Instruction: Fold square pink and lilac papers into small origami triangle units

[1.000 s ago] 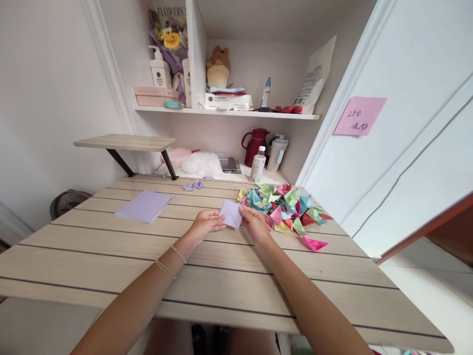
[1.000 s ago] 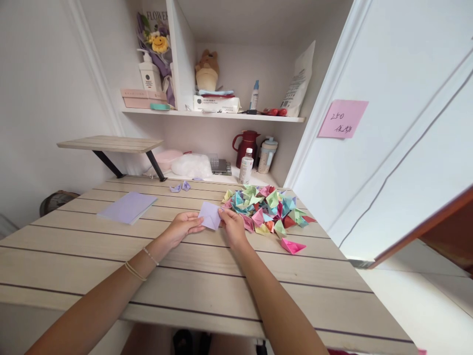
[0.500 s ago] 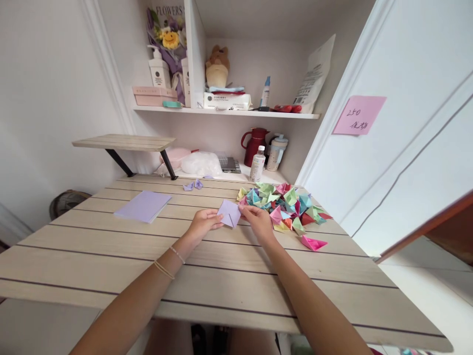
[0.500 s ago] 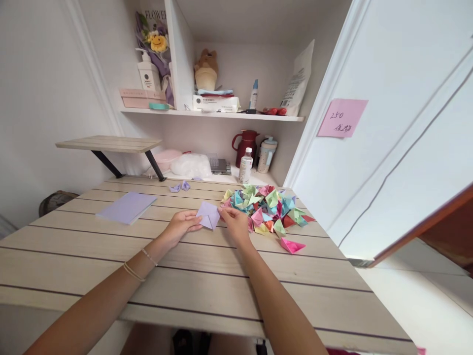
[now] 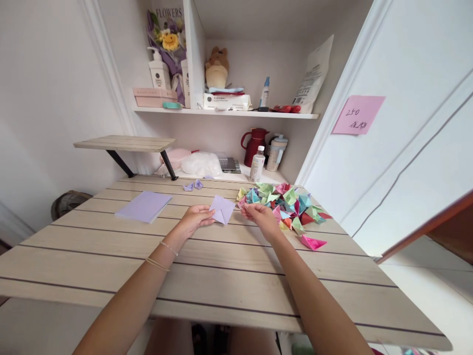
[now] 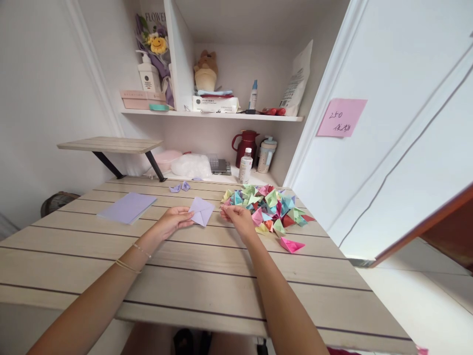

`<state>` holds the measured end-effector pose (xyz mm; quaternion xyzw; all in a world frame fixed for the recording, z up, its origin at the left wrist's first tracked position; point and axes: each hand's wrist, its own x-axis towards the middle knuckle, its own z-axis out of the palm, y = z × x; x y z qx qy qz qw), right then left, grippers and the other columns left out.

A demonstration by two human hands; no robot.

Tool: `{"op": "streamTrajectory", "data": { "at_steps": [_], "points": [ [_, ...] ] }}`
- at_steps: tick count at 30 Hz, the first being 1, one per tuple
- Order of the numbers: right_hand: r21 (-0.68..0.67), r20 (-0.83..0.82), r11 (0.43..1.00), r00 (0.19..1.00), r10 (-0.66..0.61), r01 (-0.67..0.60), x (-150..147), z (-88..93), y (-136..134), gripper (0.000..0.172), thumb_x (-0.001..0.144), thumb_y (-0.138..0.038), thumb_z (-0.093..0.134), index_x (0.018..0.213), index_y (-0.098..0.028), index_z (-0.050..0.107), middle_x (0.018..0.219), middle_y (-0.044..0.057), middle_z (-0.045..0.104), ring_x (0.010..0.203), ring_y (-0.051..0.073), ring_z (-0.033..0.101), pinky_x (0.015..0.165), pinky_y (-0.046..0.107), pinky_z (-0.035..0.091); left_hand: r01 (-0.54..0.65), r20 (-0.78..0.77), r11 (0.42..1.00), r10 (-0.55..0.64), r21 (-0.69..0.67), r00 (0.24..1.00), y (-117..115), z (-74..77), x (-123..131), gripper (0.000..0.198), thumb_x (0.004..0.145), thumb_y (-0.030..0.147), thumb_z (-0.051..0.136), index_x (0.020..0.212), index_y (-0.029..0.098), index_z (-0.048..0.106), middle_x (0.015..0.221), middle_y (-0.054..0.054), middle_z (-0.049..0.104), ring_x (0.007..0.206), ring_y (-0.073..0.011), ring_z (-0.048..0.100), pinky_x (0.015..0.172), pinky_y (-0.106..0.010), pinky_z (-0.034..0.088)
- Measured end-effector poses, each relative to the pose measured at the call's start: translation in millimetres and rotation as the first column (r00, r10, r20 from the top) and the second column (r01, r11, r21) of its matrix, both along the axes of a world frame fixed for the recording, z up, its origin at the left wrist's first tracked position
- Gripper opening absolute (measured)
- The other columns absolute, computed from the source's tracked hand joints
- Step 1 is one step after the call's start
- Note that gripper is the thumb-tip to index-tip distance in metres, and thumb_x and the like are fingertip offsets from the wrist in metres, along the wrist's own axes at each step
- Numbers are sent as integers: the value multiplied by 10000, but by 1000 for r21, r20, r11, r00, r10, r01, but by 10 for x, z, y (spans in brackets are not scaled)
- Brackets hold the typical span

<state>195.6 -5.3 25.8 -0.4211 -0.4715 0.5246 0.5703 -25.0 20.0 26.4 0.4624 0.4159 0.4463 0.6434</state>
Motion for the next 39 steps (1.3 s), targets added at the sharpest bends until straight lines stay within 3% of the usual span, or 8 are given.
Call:
{"op": "streamTrajectory", "data": {
  "at_steps": [10, 15, 24, 27, 31, 33, 35, 39],
  "points": [
    [8, -18, 998, 998, 62, -61, -113, -107, 30, 303, 567, -433, 711, 616, -142, 642, 595, 11, 624, 568, 117, 566, 663, 292, 480, 207, -33, 978, -207, -3, 978, -49, -27, 48, 312, 641, 174, 705, 932, 84, 637, 922, -143, 666, 788, -188, 648, 709, -260, 535],
    [29, -68, 1000, 998, 12, -10, -167, -116, 33, 342, 571, -476, 692, 606, -149, 600, 597, 7, 609, 571, 122, 561, 649, 296, 482, 199, 33, 980, -199, 6, 979, -59, -18, 82, 264, 658, 134, 682, 911, 81, 630, 910, -128, 662, 766, -172, 644, 738, -271, 523],
    [68, -136, 995, 988, 79, -70, -411, -27, -133, 471, 566, -440, 701, 963, -227, 565, 867, 37, 645, 810, 192, 596, 643, 283, 486, 178, 319, 984, -177, 27, 931, -133, -92, 270, 197, 738, 201, 604, 914, 137, 544, 906, -102, 648, 869, -201, 622, 852, -383, 448],
    [109, -43, 994, 999, 28, -23, -458, -92, -116, 438, 546, -390, 718, 920, -201, 593, 901, 46, 649, 839, 207, 585, 693, 299, 469, 160, 278, 985, -174, 71, 945, -167, -103, 306, 190, 714, 228, 628, 862, 142, 546, 881, -86, 646, 863, -192, 614, 825, -359, 455],
    [171, 135, 973, 975, -177, 153, -427, -188, -73, 320, 613, -401, 656, 803, -146, 632, 766, 39, 649, 715, 194, 561, 645, 299, 442, 145, -8, 975, -146, 167, 989, -167, -131, 305, 217, 664, 277, 668, 814, 143, 586, 827, -51, 636, 777, -145, 597, 667, -227, 474],
    [256, 255, 940, 922, -292, 226, -366, -195, -75, 282, 670, -402, 608, 784, -146, 635, 706, 27, 629, 663, 181, 538, 607, 287, 424, 113, -132, 969, -86, 218, 988, -151, -128, 280, 288, 660, 318, 667, 880, 147, 595, 723, -30, 622, 629, -111, 580, 547, -184, 448],
    [419, 448, 880, 793, -413, 222, -297, -174, -99, 201, 717, -343, 579, 780, -164, 648, 718, 36, 622, 684, 187, 533, 627, 288, 407, 92, -161, 965, -54, 245, 986, -140, -99, 249, 403, 699, 383, 619, 1028, 161, 554, 620, -10, 595, 514, -98, 556, 482, -183, 427],
    [670, 694, 739, 414, -589, -72, -238, -114, -153, 191, 728, -146, 555, 860, -221, 671, 841, 70, 611, 823, 218, 526, 745, 313, 380, 98, -34, 985, -94, 140, 995, -146, -22, 224, 531, 734, 471, 543, 1182, 209, 433, 699, -31, 618, 571, -150, 620, 515, -247, 479]
  ]
}}
